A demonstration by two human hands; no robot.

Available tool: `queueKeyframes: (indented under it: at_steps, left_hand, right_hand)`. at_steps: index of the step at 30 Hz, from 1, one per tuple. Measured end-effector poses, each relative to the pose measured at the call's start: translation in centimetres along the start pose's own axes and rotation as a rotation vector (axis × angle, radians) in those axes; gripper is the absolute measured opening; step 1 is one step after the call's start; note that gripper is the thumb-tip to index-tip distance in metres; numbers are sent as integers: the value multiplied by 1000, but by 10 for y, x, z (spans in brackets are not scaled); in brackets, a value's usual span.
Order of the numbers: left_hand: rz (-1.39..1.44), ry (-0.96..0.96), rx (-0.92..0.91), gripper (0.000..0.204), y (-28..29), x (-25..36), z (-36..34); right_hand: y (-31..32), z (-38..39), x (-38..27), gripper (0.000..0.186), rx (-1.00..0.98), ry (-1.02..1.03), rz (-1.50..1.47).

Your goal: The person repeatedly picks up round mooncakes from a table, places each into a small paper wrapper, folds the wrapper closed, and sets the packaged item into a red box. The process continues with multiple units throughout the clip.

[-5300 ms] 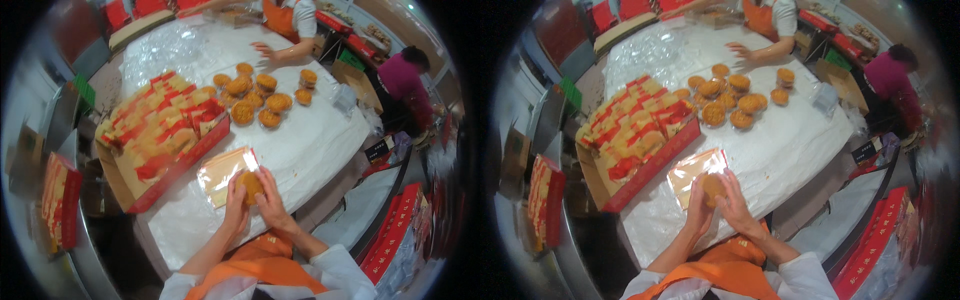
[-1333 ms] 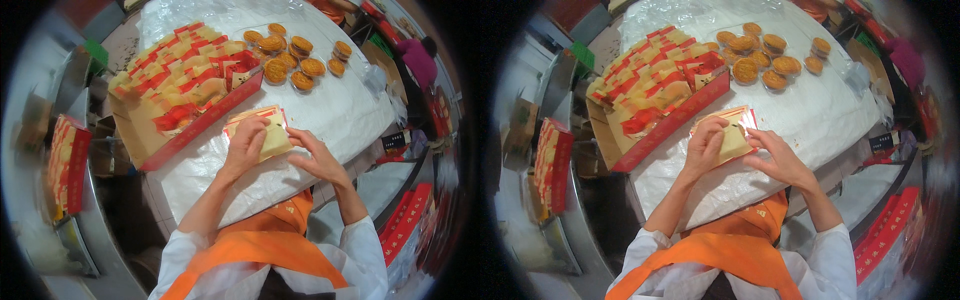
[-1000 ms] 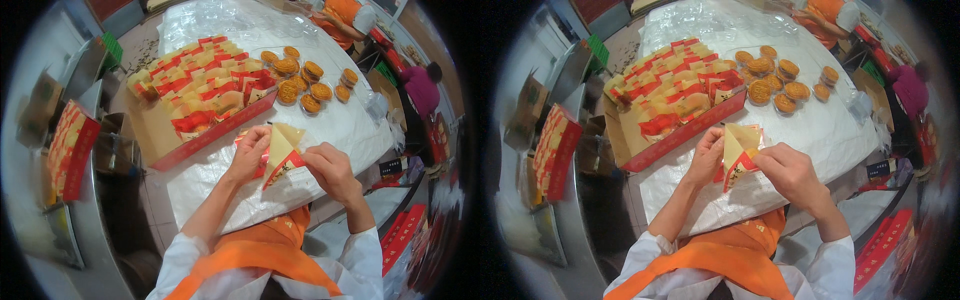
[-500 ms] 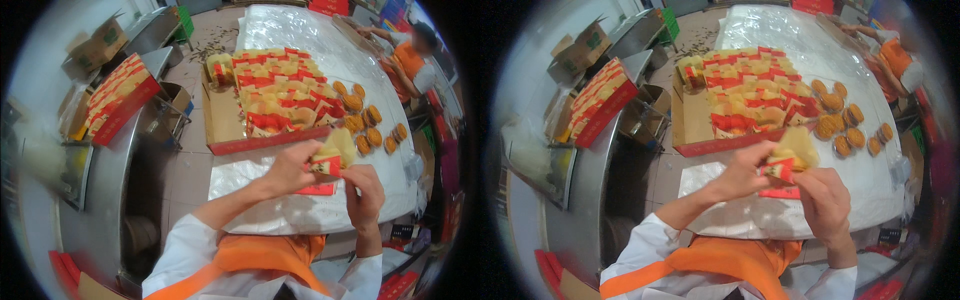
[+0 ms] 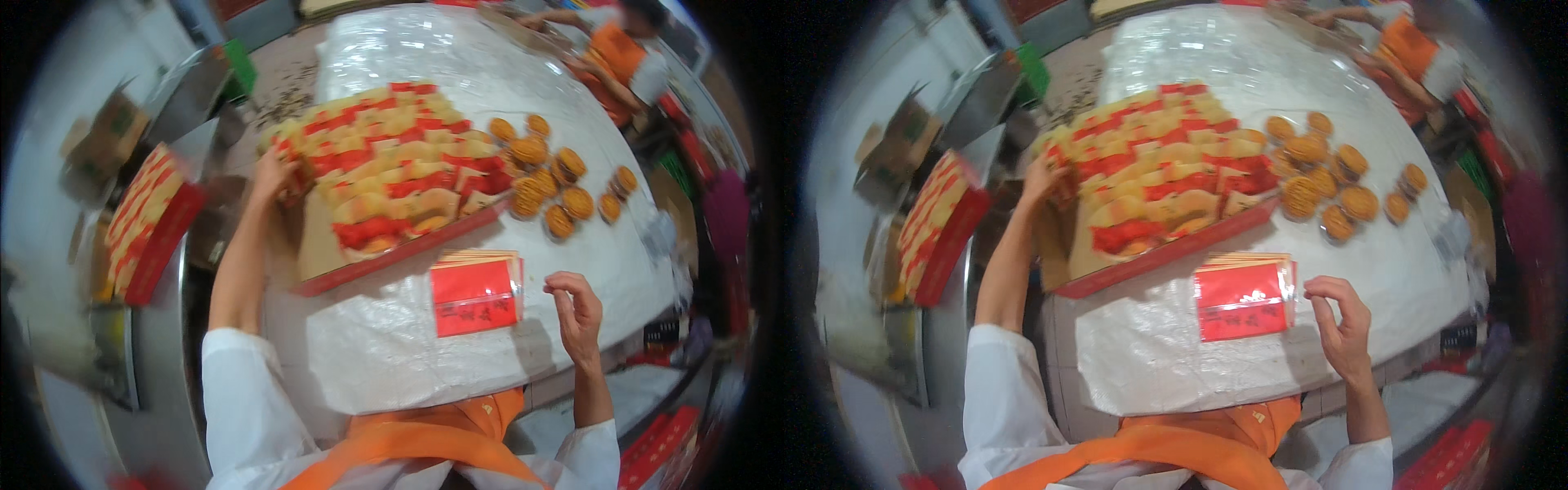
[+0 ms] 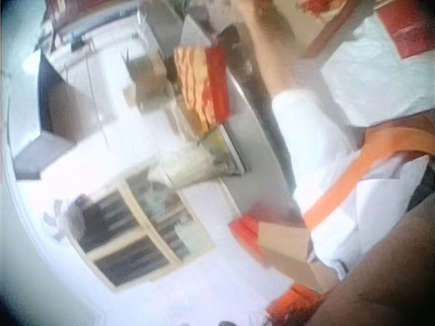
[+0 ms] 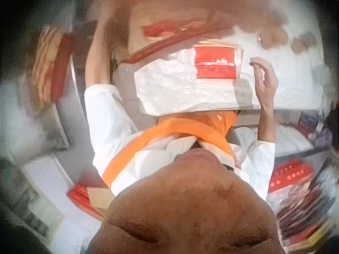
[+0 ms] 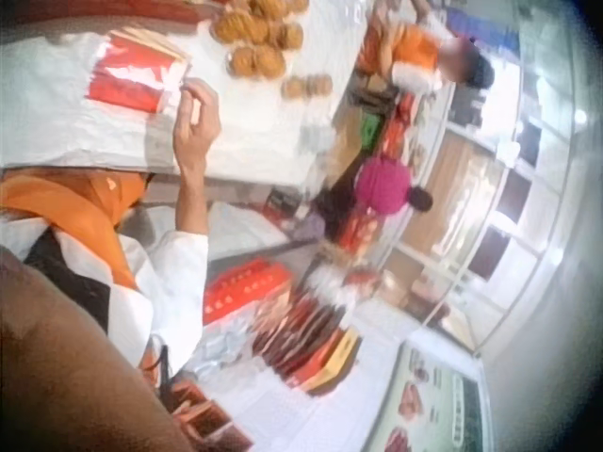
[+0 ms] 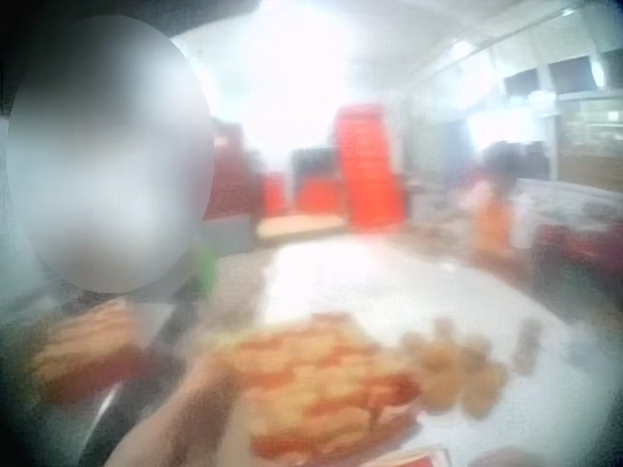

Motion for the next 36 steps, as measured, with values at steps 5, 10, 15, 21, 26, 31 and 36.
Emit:
queueKeyframes:
  at_steps: [5,10,15,21,26,31,36]
  left_hand:
    - [-202,22,207,77,-23,-22,-2]
    - [-253,236,27,88,-25,-11,5]
    - [-280,117,208,84,-6,15,16]
    - [434,168,444,66,50,11,51]
    - [654,3,709,57,96,43,105]
    - [761,-174,738,46,98,113,144]
    - [680,-409,573,41,62,190,185]
  right_hand:
    - [34,-4,60,12,100,-319,-54]
    - [70,-70,89,29,119,-16,474]
    - [83,-173,140,57,92,151,829]
    - [72,-209,187,65,-80,72,745]
    - [68,-198,178,48,3,175,761]
    - [64,-198,172,40,43,199,874]
    - [61,-196,166,40,103,208,867]
Point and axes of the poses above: each hand's wrist, its own z-axis away from the middle knuckle, its own y-axis out of the back of the hand, x = y × z, the point moved 6 cm from there along -z, towards the middle knuckle, and after that the axes turned 4 degrees about -z, right-handed, at the moved point
